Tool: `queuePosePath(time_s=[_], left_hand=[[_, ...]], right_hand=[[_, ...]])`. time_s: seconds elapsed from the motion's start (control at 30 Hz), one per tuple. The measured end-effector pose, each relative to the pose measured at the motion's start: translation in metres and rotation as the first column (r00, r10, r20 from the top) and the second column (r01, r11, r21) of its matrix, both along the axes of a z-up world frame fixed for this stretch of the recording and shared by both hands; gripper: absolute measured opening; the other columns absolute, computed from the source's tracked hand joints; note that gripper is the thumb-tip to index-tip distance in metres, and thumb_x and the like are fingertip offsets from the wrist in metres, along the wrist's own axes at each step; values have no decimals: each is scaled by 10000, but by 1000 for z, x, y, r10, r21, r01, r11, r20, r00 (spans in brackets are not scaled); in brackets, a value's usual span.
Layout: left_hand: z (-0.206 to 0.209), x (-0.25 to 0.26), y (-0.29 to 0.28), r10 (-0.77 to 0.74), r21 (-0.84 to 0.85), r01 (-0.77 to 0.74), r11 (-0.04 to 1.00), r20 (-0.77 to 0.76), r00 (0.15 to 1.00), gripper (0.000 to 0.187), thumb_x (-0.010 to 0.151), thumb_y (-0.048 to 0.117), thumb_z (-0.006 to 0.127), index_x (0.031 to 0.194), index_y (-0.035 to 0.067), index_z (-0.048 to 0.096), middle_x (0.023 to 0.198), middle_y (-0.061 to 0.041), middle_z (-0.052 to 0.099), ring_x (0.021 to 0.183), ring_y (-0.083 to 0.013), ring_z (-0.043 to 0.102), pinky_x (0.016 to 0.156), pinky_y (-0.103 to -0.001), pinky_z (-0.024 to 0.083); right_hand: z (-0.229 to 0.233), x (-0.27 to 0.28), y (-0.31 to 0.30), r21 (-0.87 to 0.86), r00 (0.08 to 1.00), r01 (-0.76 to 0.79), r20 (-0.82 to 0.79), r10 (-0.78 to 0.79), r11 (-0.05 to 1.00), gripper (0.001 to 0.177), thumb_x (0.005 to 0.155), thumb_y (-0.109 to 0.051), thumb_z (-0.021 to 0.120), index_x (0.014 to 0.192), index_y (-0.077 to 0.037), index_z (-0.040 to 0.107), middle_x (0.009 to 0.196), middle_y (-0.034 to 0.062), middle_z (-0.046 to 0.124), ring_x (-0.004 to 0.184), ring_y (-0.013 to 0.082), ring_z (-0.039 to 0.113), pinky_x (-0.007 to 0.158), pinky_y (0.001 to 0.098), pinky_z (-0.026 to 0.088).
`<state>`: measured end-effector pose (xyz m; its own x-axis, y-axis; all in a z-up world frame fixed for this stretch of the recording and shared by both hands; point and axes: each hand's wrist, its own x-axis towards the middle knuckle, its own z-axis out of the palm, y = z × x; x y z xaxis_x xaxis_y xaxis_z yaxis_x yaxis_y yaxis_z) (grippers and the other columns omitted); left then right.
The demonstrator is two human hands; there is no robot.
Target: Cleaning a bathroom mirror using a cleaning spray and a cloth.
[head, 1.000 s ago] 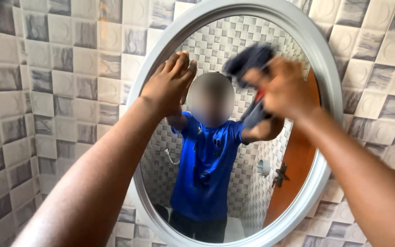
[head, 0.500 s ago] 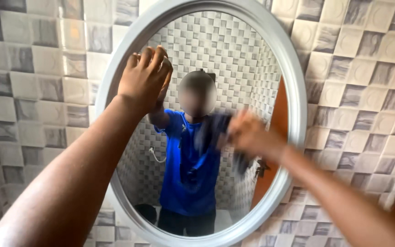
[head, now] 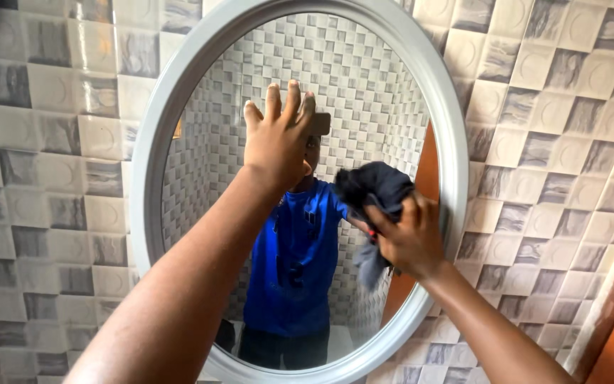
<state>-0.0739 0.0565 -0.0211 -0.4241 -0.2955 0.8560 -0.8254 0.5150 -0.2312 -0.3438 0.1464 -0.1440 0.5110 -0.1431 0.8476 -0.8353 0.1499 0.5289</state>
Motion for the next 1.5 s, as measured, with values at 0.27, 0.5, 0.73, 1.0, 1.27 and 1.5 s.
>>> queuePosePath(time_s=[0.27, 0.5, 0.73, 1.0, 1.27, 1.5], left_hand=[[9, -18, 8, -9, 29, 9, 1000, 2, 1000, 1263, 644, 517, 924, 1625, 160, 212, 1695, -115, 158, 1547, -373, 161, 1175, -660, 231], [3, -15, 7, -63, 21, 64, 998, -32, 997, 1192, 668, 487, 913, 1617, 171, 264, 1711, -101, 177, 1558, -353, 171, 1201, -639, 224], [0, -14, 3, -89, 21, 90, 996, -18, 996, 1207, 686, 497, 900, 1622, 124, 236, 1699, -106, 170, 1562, -359, 141, 1217, -629, 173], [9, -3, 13, -55, 40, 52, 998, 73, 996, 1148, 712, 503, 891, 1598, 123, 268, 1680, -118, 211, 1534, -348, 199, 1164, -612, 254], [20, 8, 10, -73, -7, 74, 997, 98, 992, 979, 725, 275, 826, 1560, 130, 335, 1627, -111, 295, 1482, -320, 281, 1102, -592, 305], [17, -3, -5, -198, -130, 194, 972, -18, 980, 738, 748, 136, 723, 1454, 115, 508, 1561, -115, 419, 1431, -331, 383, 1064, -590, 358]], right_hand=[[150, 8, -17, -109, 981, -106, 150, 122, 988, 610, 964, -116, 726, 1540, -210, 549, 1434, 357, 432, 1265, 561, 468, 1089, 632, 396], [225, 74, -40, 46, 988, -83, -123, 88, 995, 651, 868, -67, 717, 1485, -259, 633, 1417, 303, 491, 1255, 527, 501, 1038, 618, 437], [143, 10, 1, -164, 989, 1, 144, 23, 986, 485, 1010, -41, 713, 1470, -166, 627, 1374, 276, 495, 1324, 501, 506, 1122, 594, 428], [12, -1, 11, -190, 860, 92, 510, 18, 977, 642, 898, -77, 730, 1520, -132, 580, 1365, 289, 432, 1312, 519, 444, 1133, 606, 399], [99, 27, -29, -353, 824, -60, 511, 246, 934, 598, 930, -56, 720, 1509, -122, 589, 1378, 268, 428, 1309, 496, 434, 1123, 591, 380], [157, 81, -57, -288, 913, -206, 288, 290, 935, 621, 907, -76, 782, 1496, -130, 592, 1374, 273, 443, 1280, 501, 442, 1109, 579, 379]])
